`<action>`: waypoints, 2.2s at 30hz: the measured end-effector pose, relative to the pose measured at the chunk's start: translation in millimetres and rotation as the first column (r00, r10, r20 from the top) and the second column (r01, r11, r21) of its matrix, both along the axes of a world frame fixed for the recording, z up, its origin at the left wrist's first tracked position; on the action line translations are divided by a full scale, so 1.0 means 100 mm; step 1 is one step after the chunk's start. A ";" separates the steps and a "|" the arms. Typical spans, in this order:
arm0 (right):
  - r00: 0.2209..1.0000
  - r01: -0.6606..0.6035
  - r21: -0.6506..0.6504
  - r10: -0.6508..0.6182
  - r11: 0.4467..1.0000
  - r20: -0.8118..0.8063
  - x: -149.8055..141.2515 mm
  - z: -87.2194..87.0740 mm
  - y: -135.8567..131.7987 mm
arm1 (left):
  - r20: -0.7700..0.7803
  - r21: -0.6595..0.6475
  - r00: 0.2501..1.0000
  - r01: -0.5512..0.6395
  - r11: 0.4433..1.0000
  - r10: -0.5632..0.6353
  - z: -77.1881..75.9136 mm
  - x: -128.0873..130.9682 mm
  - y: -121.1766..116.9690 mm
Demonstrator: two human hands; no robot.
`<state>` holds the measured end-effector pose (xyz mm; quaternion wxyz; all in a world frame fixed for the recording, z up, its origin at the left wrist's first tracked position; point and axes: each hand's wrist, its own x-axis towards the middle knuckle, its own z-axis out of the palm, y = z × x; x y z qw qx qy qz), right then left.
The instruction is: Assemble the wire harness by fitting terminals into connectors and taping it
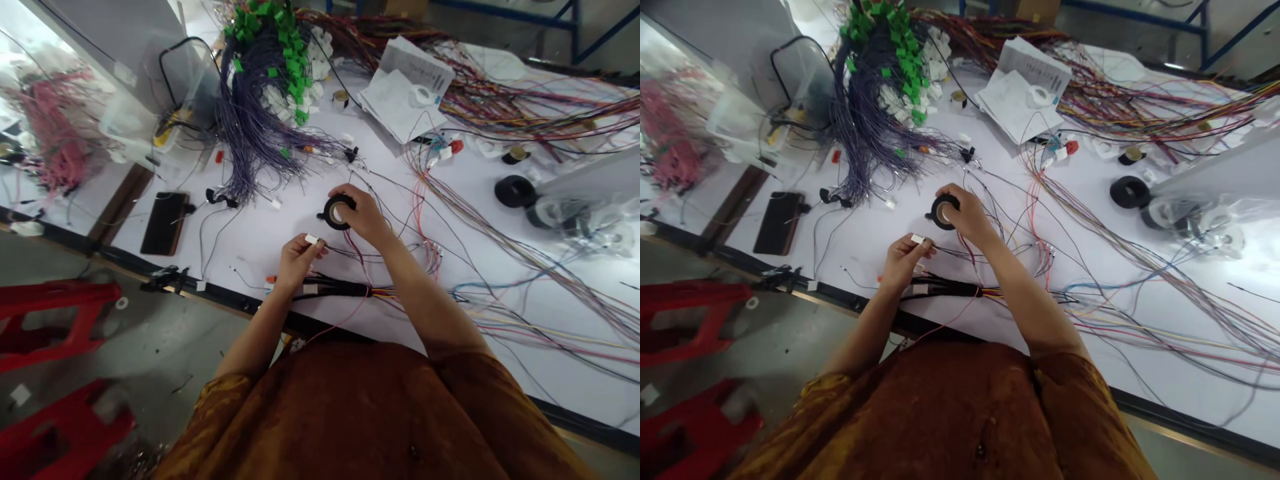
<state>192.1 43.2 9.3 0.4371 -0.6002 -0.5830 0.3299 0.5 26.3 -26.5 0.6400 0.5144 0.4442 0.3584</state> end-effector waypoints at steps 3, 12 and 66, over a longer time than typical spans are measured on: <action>0.998 -0.019 -0.016 0.018 1.000 -0.057 0.05 0.05 -0.28 | 0.018 0.014 0.999 -0.033 0.999 0.033 0.00 0.02 0.00; 0.981 0.179 0.158 -0.188 0.971 0.041 -0.22 -0.03 -0.66 | 0.248 -0.201 0.967 -0.008 0.980 0.059 -0.01 0.10 -0.03; 0.845 0.120 -0.315 -0.263 0.942 -0.465 -0.38 -0.14 -0.80 | -0.128 0.139 0.992 0.034 0.990 -0.016 0.41 0.05 -0.10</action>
